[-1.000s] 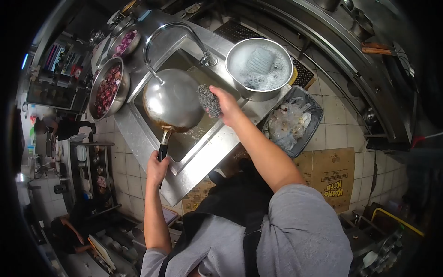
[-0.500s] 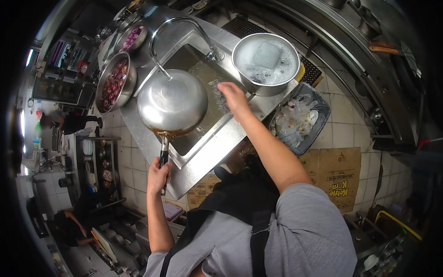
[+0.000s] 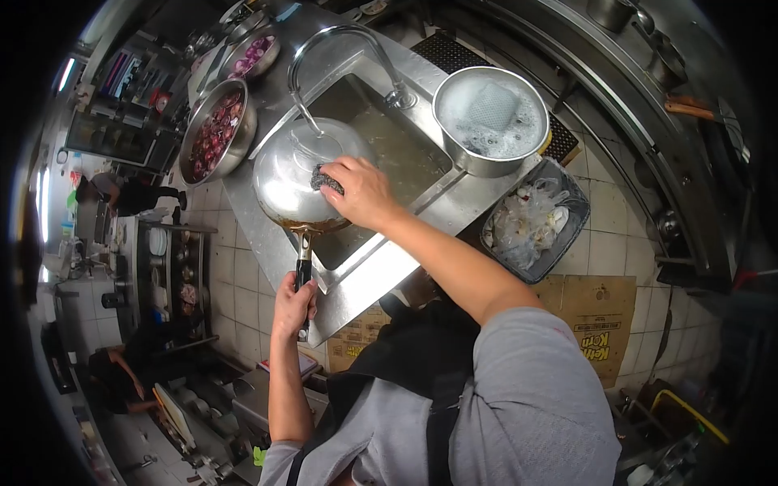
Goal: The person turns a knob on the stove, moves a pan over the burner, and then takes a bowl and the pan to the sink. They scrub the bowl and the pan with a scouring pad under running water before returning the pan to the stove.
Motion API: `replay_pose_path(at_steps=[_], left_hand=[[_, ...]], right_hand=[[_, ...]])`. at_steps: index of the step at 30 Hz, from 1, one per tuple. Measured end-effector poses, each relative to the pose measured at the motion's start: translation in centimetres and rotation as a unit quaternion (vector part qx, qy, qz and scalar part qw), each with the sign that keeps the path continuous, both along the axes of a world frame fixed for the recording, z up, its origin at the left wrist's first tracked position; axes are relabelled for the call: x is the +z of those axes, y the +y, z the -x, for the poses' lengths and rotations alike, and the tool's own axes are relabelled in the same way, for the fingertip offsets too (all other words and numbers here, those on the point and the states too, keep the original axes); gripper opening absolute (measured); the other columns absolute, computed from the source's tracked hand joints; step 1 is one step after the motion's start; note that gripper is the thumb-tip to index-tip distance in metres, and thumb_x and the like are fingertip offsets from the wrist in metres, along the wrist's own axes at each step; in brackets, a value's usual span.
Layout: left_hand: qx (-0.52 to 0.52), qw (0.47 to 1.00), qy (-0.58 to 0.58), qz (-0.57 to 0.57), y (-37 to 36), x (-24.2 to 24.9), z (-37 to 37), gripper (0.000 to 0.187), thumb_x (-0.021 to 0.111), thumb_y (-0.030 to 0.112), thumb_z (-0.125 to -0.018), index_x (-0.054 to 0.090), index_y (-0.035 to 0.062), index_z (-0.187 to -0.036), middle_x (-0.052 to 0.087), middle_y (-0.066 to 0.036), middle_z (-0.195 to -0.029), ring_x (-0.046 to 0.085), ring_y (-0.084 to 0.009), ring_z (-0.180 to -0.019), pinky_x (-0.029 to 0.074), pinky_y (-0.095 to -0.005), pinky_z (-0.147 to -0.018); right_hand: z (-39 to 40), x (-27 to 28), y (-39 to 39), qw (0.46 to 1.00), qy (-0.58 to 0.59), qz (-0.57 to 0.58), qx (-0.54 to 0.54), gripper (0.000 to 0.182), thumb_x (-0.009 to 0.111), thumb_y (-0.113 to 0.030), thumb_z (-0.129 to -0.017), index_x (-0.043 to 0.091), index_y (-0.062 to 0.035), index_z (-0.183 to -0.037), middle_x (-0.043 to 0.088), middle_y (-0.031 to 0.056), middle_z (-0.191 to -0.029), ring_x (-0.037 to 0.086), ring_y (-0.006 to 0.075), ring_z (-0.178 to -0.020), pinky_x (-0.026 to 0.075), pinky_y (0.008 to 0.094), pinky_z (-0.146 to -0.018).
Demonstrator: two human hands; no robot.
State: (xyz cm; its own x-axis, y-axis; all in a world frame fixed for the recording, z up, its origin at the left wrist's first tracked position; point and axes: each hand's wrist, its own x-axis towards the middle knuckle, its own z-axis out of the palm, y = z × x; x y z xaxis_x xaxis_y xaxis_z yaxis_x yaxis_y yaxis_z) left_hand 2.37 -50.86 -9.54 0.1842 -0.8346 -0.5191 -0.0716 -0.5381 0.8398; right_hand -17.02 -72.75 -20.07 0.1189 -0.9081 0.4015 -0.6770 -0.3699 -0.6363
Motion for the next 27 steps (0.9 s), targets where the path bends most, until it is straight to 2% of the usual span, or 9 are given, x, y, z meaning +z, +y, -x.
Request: replay_pose_path(at_steps=[2,6,10,11,16,20,23,25,27], left_hand=[[-0.002,0.999,-0.022,0.025,1.1,-3.7,-3.3,0.014,0.061,0.011,-0.096,0.048,0.0044,-0.098,0.05,-0.001,-0.063,0.043,-0.0092,-0.043,0.036,-0.0255,-0.039],[-0.005,1.0,-0.015,0.025,0.4,-4.1,-2.7,0.015,0.061,0.011,-0.095,0.048,0.0051,-0.098,0.05,-0.001,-0.063,0.043,-0.0097,-0.043,0.036,-0.0257,-0.039],[-0.001,0.999,0.036,-0.017,0.0,-2.7,-1.8,0.013,0.06,0.01,-0.096,0.047,0.0063,-0.097,0.05,-0.002,-0.064,0.043,-0.0104,-0.043,0.036,-0.0257,-0.04],[0.04,0.998,0.056,0.013,1.2,-8.9,-6.6,0.013,0.059,0.011,-0.096,0.047,0.0069,-0.097,0.05,-0.002,-0.065,0.042,-0.0102,-0.045,0.036,-0.0254,-0.04],[0.002,0.998,0.055,-0.019,1.2,-3.2,-2.9,0.013,0.059,0.011,-0.096,0.046,0.0081,-0.096,0.049,-0.002,-0.066,0.042,-0.0099,-0.046,0.036,-0.0247,-0.04],[-0.007,0.998,0.063,-0.011,-0.5,-0.3,0.2,0.012,0.059,0.011,-0.096,0.046,0.0094,-0.095,0.049,-0.003,-0.066,0.043,-0.0099,-0.047,0.037,-0.0243,-0.04],[0.012,0.997,0.075,-0.026,-0.7,-0.3,0.2,0.012,0.058,0.011,-0.096,0.046,0.0095,-0.095,0.049,-0.003,-0.067,0.043,-0.0099,-0.048,0.037,-0.0243,-0.04],[0.013,0.996,0.08,-0.028,-0.9,-0.4,0.5,0.012,0.058,0.01,-0.096,0.046,0.0093,-0.096,0.049,-0.003,-0.067,0.043,-0.0098,-0.049,0.037,-0.0242,-0.04],[0.011,0.996,0.088,-0.027,-1.3,-0.6,0.7,0.012,0.058,0.01,-0.096,0.046,0.0091,-0.096,0.049,-0.003,-0.067,0.044,-0.0097,-0.049,0.037,-0.0241,-0.04]], right_hand=[[1.0,-2.7,-2.9,0.989,-0.097,-0.047,0.099,0.032,0.07,-0.032,-0.086,0.071,-0.0156,-0.114,0.067,0.0094,-0.115,0.062,0.0329,-0.112,0.051,0.0442,-0.093],[-0.7,-1.2,-2.6,0.974,-0.144,-0.153,-0.08,0.028,0.07,-0.03,-0.086,0.071,-0.0139,-0.109,0.066,0.0106,-0.114,0.062,0.0342,-0.108,0.05,0.0445,-0.093],[-1.7,-0.2,1.5,0.994,-0.104,-0.024,-0.036,0.031,0.071,-0.03,-0.086,0.071,-0.0127,-0.111,0.066,0.0107,-0.112,0.062,0.0344,-0.104,0.051,0.044,-0.09],[-0.4,-0.8,-0.3,0.984,-0.157,-0.062,-0.055,0.031,0.072,-0.03,-0.086,0.071,-0.0121,-0.111,0.066,0.0115,-0.112,0.063,0.0345,-0.104,0.051,0.0441,-0.09],[2.6,-0.5,-3.1,0.898,-0.35,-0.206,-0.172,0.032,0.072,-0.03,-0.086,0.071,-0.0099,-0.111,0.067,0.0153,-0.111,0.063,0.0354,-0.106,0.051,0.0437,-0.088],[-3.5,-2.9,2.9,0.966,-0.189,0.129,-0.12,0.027,0.074,-0.027,-0.085,0.071,-0.0122,-0.107,0.066,0.0128,-0.112,0.064,0.034,-0.104,0.052,0.0445,-0.088],[-2.5,-1.8,2.2,0.97,-0.182,0.139,-0.082,0.025,0.073,-0.027,-0.086,0.071,-0.0123,-0.107,0.066,0.0122,-0.112,0.064,0.0338,-0.103,0.052,0.0448,-0.086],[-0.7,-2.3,-2.8,0.916,-0.333,-0.163,-0.154,0.026,0.072,-0.028,-0.087,0.071,-0.0132,-0.108,0.066,0.0107,-0.111,0.064,0.0331,-0.102,0.052,0.0445,-0.085],[-2.2,-2.1,-1.8,0.956,-0.233,-0.038,-0.172,0.027,0.073,-0.027,-0.086,0.071,-0.0126,-0.109,0.067,0.0112,-0.11,0.064,0.0334,-0.102,0.052,0.0438,-0.086]])
